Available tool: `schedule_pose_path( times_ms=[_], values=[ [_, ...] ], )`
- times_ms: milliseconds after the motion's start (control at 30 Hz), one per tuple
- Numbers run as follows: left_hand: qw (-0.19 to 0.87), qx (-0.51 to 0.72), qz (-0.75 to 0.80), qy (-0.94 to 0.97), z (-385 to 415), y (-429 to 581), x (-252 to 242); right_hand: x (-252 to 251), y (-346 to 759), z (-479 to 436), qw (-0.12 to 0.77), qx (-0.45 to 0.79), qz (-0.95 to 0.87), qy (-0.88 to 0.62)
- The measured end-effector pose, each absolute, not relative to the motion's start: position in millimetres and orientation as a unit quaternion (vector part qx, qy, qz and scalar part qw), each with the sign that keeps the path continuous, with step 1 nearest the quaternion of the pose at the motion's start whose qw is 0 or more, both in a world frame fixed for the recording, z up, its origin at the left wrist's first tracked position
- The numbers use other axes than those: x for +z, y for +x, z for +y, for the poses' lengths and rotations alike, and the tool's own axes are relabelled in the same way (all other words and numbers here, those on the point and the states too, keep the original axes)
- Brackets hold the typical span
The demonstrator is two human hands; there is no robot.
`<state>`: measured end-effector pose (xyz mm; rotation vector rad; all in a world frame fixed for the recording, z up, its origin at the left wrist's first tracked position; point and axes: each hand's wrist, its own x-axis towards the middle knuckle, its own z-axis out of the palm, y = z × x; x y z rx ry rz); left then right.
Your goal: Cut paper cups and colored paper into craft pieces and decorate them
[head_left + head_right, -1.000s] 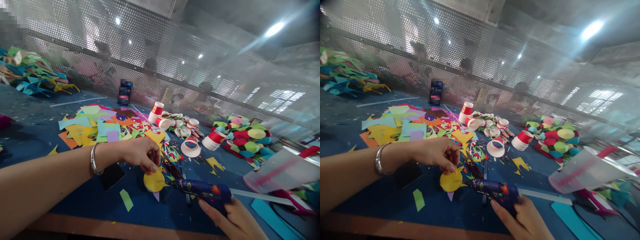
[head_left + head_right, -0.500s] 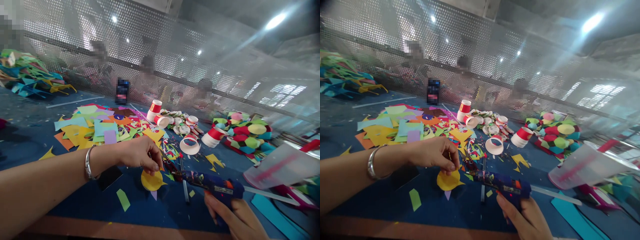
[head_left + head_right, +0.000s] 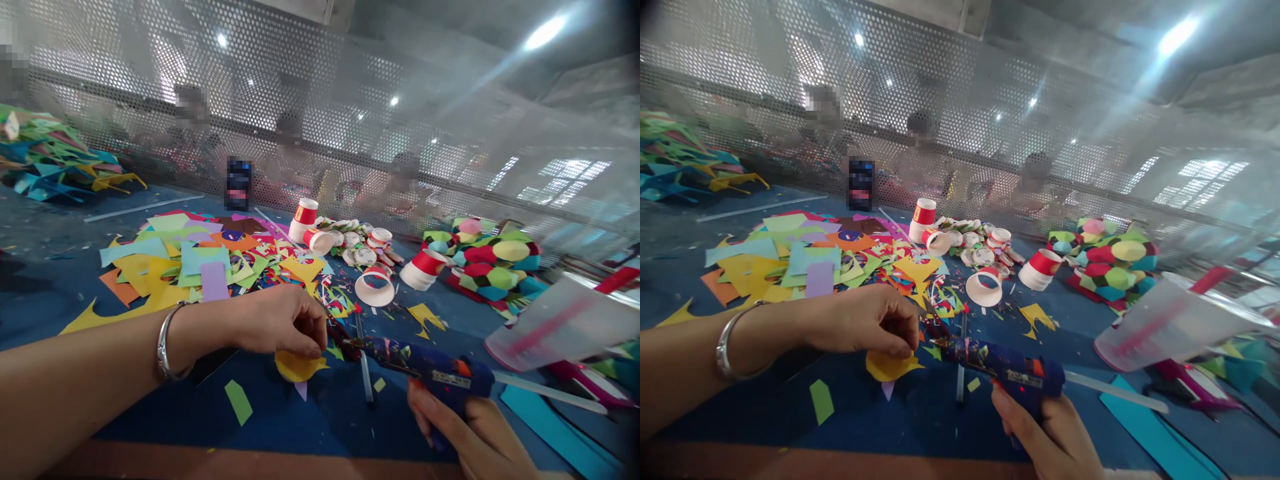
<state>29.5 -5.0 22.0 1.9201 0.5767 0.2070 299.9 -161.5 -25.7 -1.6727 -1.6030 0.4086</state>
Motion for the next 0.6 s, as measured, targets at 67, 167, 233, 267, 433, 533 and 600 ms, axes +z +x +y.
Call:
schedule_pose_path(
  times_ms=[67, 167, 233, 267, 433, 533, 600],
  values=[
    [0.526, 0.085, 0.24, 0.811, -4.9, 28.4, 23.8, -28.2, 301.1, -161.6, 0.393, 0.146, -0.625, -0.658],
    [0.495, 0.094, 0.239, 0.83, -4.3, 27.4, 25.7, -31.4, 301.6, -161.4, 0.403, 0.149, -0.616, -0.66],
    [0.456, 0.106, 0.241, 0.85, -4.2, 27.3, 26.9, -32.0, 300.7, -161.5, 0.412, 0.161, -0.609, -0.658],
    [0.439, 0.11, 0.242, 0.858, -4.3, 27.3, 27.6, -31.8, 300.0, -161.6, 0.414, 0.165, -0.607, -0.658],
    [0.38, 0.104, 0.251, 0.884, -6.6, 28.7, 29.5, -28.9, 299.1, -161.9, 0.405, 0.142, -0.618, -0.659],
    [0.338, 0.111, 0.255, 0.899, -8.3, 30.1, 28.7, -29.4, 302.6, -160.8, 0.387, 0.151, -0.627, -0.659],
    [0.318, 0.118, 0.256, 0.905, -8.7, 30.7, 27.7, -31.4, 305.5, -159.9, 0.374, 0.161, -0.642, -0.65]
  ],
)
